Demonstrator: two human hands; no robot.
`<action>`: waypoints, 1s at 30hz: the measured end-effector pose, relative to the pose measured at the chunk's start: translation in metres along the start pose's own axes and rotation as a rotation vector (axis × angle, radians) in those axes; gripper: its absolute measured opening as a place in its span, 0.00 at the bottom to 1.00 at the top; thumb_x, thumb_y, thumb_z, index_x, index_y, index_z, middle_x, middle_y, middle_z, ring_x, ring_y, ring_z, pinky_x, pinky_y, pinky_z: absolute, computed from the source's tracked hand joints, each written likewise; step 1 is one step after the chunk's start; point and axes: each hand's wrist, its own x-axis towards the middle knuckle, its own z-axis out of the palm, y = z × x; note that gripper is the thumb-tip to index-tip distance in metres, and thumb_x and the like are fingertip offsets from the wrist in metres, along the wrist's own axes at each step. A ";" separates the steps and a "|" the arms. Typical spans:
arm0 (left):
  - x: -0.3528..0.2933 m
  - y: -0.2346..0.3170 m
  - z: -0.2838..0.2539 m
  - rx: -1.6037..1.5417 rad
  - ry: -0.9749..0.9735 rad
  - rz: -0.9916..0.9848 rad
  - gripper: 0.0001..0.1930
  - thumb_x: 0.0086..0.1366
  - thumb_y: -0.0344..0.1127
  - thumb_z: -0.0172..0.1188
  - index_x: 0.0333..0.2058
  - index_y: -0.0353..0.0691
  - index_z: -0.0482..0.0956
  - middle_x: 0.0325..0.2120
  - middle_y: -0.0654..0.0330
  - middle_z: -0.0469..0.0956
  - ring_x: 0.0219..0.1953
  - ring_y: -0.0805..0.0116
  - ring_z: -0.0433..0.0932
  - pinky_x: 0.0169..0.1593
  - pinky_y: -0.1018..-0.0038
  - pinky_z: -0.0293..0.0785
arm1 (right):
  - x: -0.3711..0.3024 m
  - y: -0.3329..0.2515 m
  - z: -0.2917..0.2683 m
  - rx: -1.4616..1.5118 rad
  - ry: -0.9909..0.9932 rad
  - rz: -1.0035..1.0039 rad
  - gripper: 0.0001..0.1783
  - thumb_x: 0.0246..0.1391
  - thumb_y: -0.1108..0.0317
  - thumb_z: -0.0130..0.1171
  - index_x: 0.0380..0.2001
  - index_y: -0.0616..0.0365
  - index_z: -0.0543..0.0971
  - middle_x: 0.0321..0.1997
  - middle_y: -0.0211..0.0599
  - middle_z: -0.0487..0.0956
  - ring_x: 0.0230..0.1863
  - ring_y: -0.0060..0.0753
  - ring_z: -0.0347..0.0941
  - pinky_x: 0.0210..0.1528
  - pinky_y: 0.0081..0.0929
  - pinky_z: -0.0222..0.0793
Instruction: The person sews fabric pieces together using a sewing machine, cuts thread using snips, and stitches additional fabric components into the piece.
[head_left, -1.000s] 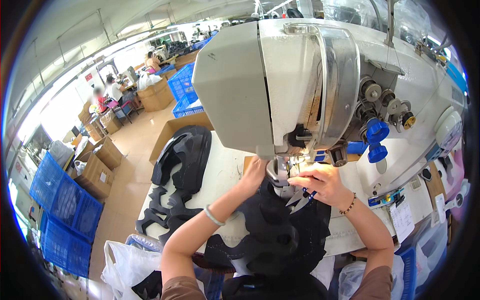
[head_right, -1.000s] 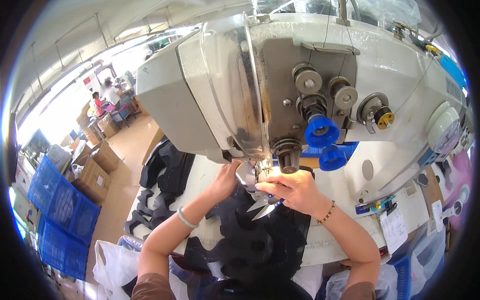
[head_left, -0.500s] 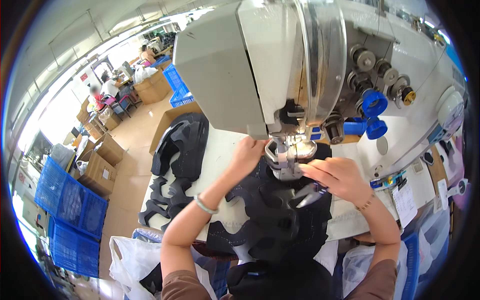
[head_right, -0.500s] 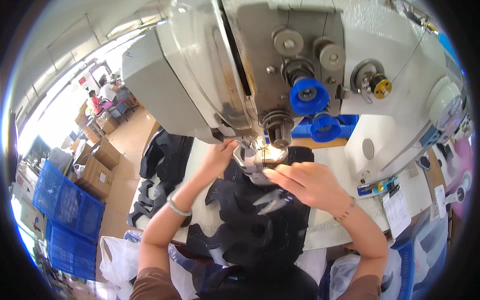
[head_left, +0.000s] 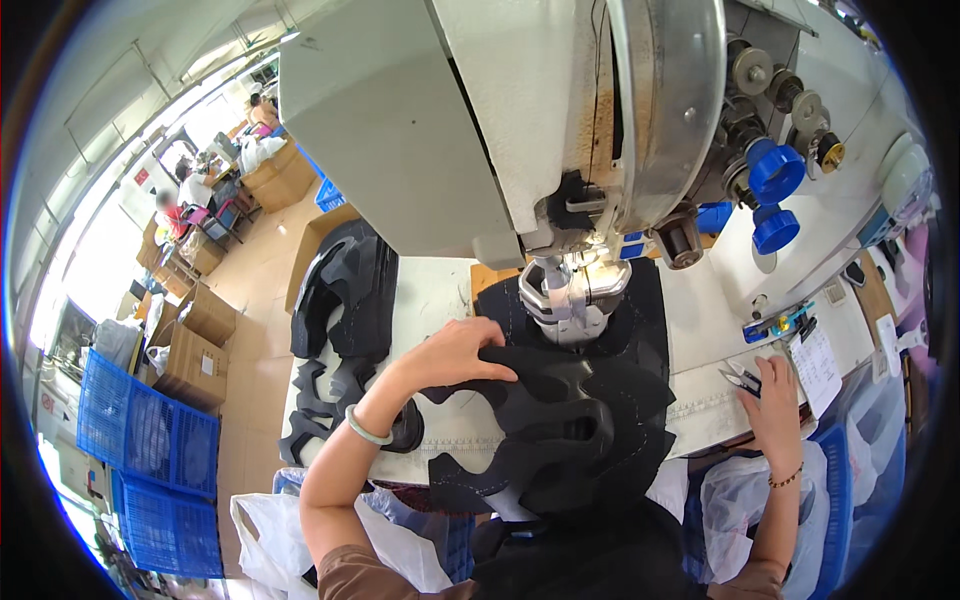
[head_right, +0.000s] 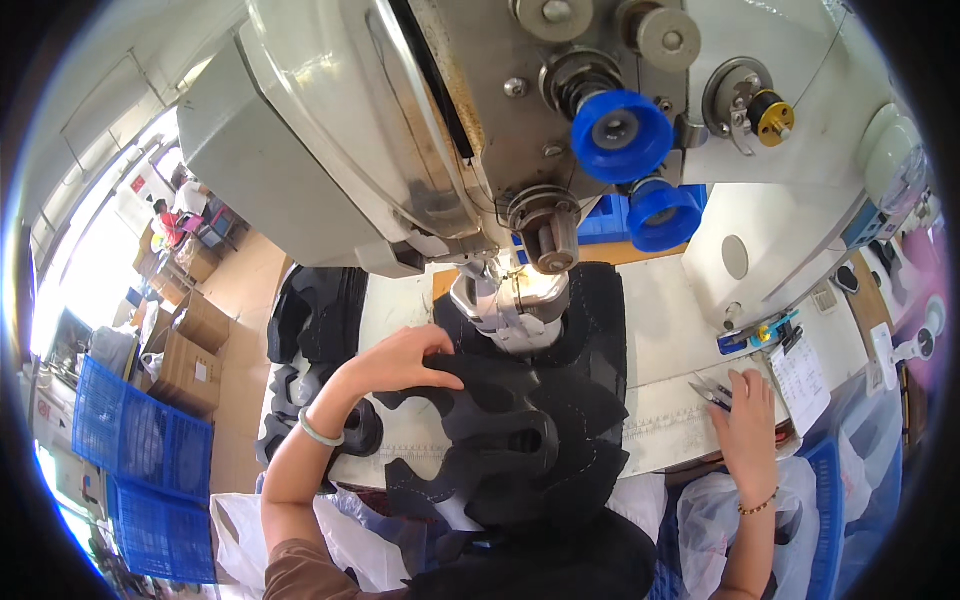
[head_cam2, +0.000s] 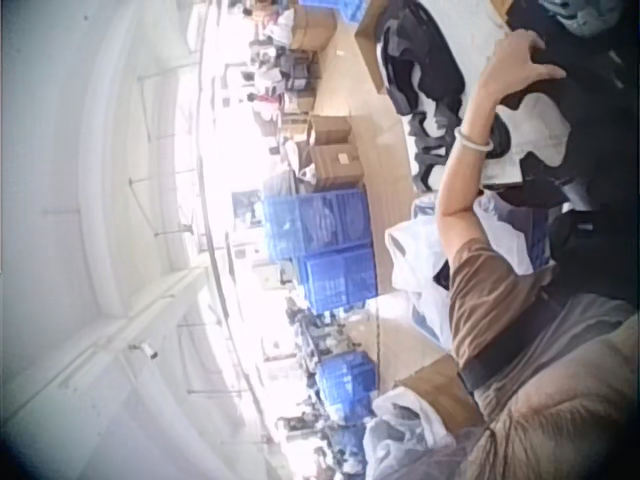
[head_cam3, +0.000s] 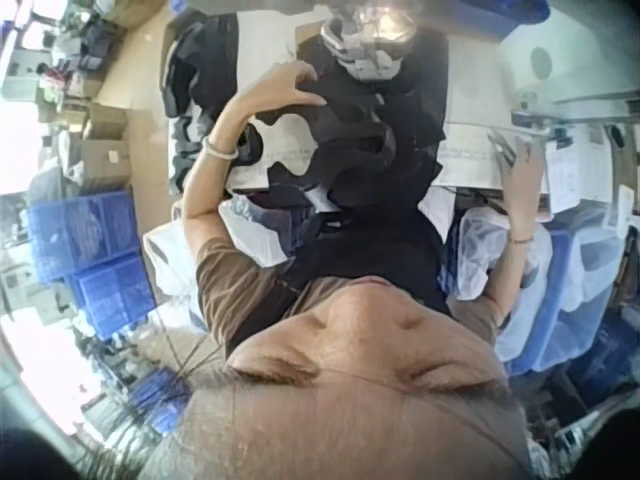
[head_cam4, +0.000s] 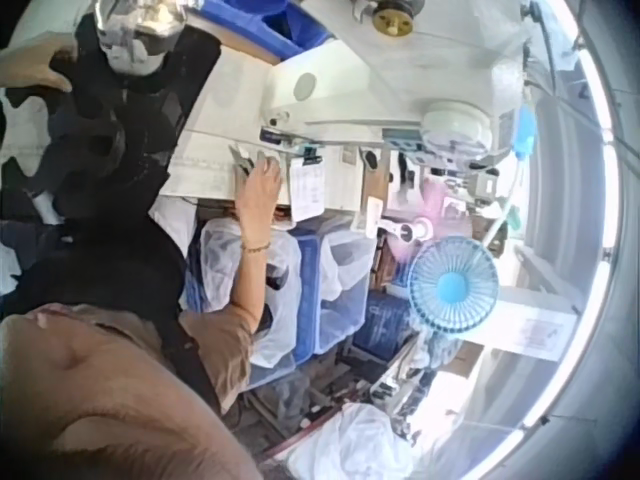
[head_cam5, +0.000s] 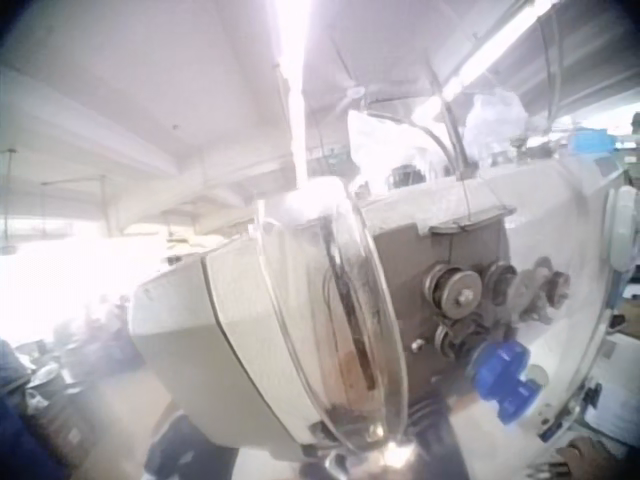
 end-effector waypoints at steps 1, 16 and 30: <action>-0.001 0.000 -0.004 0.006 0.002 0.004 0.23 0.48 0.50 0.68 0.33 0.36 0.75 0.29 0.61 0.70 0.34 0.67 0.69 0.37 0.73 0.65 | 0.005 -0.013 -0.005 0.034 0.096 -0.106 0.24 0.44 0.65 0.62 0.43 0.65 0.70 0.42 0.47 0.69 0.44 0.50 0.65 0.45 0.42 0.63; -0.026 0.094 -0.028 -0.926 0.058 -0.028 0.09 0.60 0.34 0.61 0.33 0.33 0.77 0.22 0.74 0.70 0.25 0.90 0.63 0.26 0.88 0.58 | 0.057 -0.160 -0.047 0.212 0.585 -0.871 0.23 0.35 0.70 0.57 0.41 0.50 0.80 0.38 0.30 0.75 0.19 0.19 0.62 0.20 0.17 0.55; 0.010 0.081 0.017 -0.645 0.693 -0.085 0.21 0.59 0.42 0.62 0.15 0.34 0.68 0.10 0.72 0.57 0.17 0.85 0.52 0.18 0.79 0.49 | 0.129 -0.144 0.007 0.570 0.486 -0.778 0.15 0.39 0.61 0.65 0.35 0.48 0.82 0.36 0.30 0.81 0.32 0.34 0.72 0.34 0.29 0.66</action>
